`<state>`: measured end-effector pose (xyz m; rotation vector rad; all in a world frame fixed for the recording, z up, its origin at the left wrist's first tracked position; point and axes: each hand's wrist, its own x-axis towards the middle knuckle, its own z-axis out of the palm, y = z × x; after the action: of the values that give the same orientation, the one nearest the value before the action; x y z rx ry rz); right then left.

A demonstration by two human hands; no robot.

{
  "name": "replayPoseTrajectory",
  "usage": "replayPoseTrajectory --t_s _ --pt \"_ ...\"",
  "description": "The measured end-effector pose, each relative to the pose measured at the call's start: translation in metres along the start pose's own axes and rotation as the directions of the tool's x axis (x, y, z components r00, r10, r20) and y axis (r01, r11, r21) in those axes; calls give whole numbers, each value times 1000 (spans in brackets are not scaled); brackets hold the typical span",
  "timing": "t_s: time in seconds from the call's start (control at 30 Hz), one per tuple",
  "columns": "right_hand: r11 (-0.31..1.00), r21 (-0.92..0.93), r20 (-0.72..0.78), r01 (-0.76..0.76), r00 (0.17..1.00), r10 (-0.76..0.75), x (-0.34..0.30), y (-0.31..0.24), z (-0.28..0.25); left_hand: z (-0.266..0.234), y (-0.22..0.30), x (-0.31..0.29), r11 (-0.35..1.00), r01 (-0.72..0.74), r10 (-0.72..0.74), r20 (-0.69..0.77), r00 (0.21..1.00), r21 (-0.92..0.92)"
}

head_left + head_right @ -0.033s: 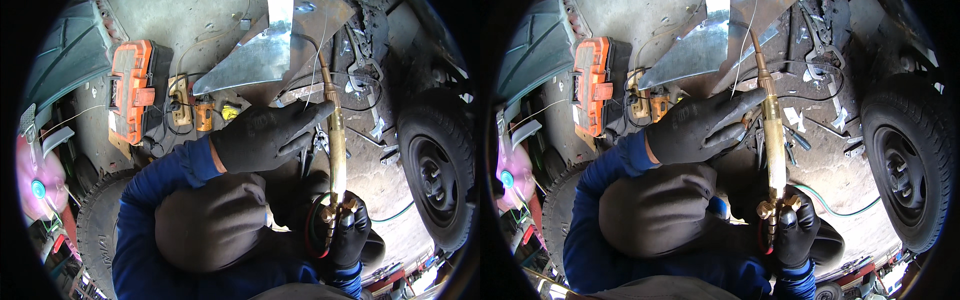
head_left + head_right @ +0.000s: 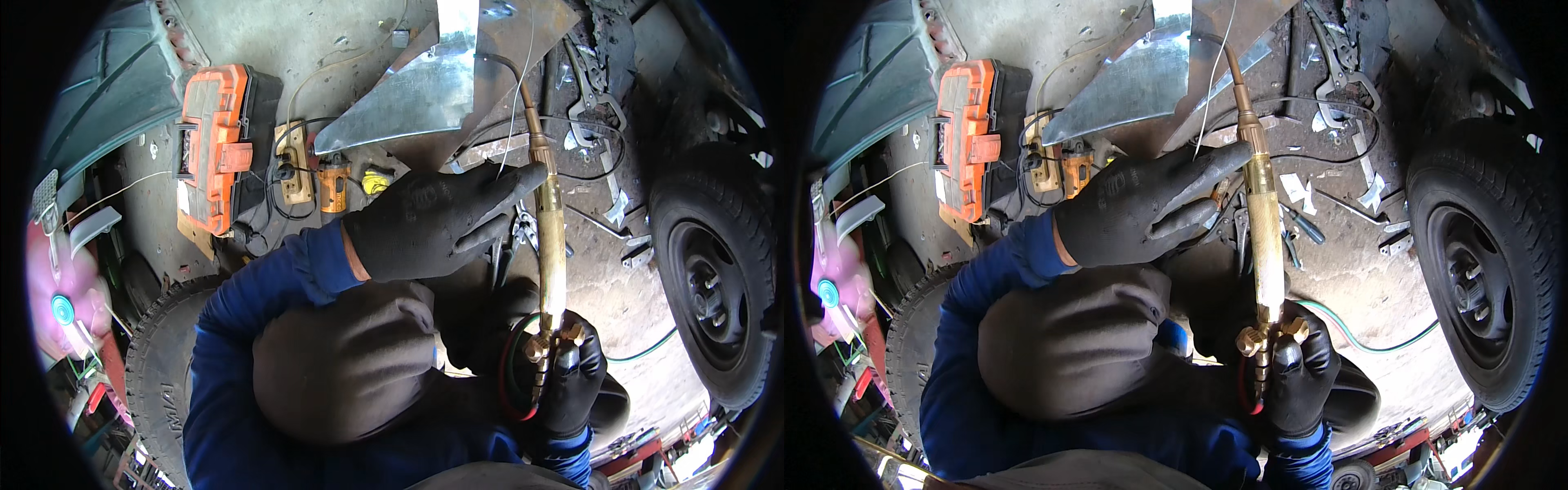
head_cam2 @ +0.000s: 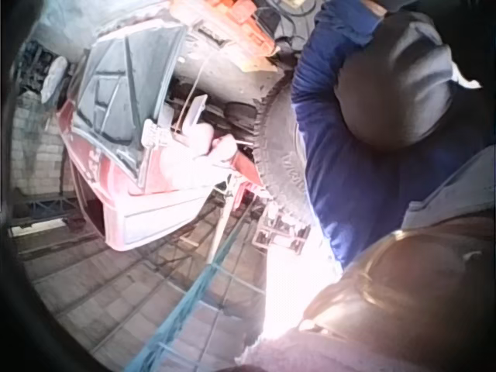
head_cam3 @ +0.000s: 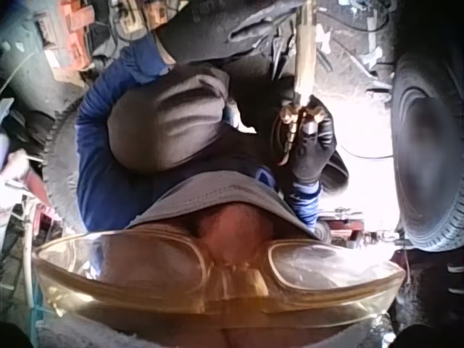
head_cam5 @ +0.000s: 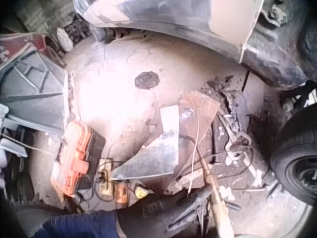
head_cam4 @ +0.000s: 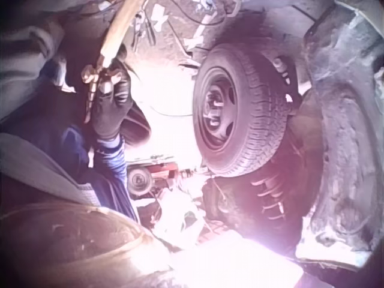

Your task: The person cuts a metal sheet with shears, then uses a welding torch to heat and weld the metal piece. The person handles the metal sheet and welding torch throughout the task.

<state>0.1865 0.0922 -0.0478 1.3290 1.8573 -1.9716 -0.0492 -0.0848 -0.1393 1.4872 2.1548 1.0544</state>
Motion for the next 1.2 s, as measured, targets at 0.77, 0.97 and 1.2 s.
replayPoseTrajectory --t_s 0.77,0.97,1.2 --pt "998 -61 18 17 1000 -16 6 13 -8 1 -7 3 1000 18 -18 -14 1000 -18" --pt "998 55 115 -8 993 2 13 6 -19 -19 10 12 990 -138 137 55 989 22" --pt "980 195 90 28 995 -47 13 -8 -16 1 61 30 862 -440 475 100 874 -254"
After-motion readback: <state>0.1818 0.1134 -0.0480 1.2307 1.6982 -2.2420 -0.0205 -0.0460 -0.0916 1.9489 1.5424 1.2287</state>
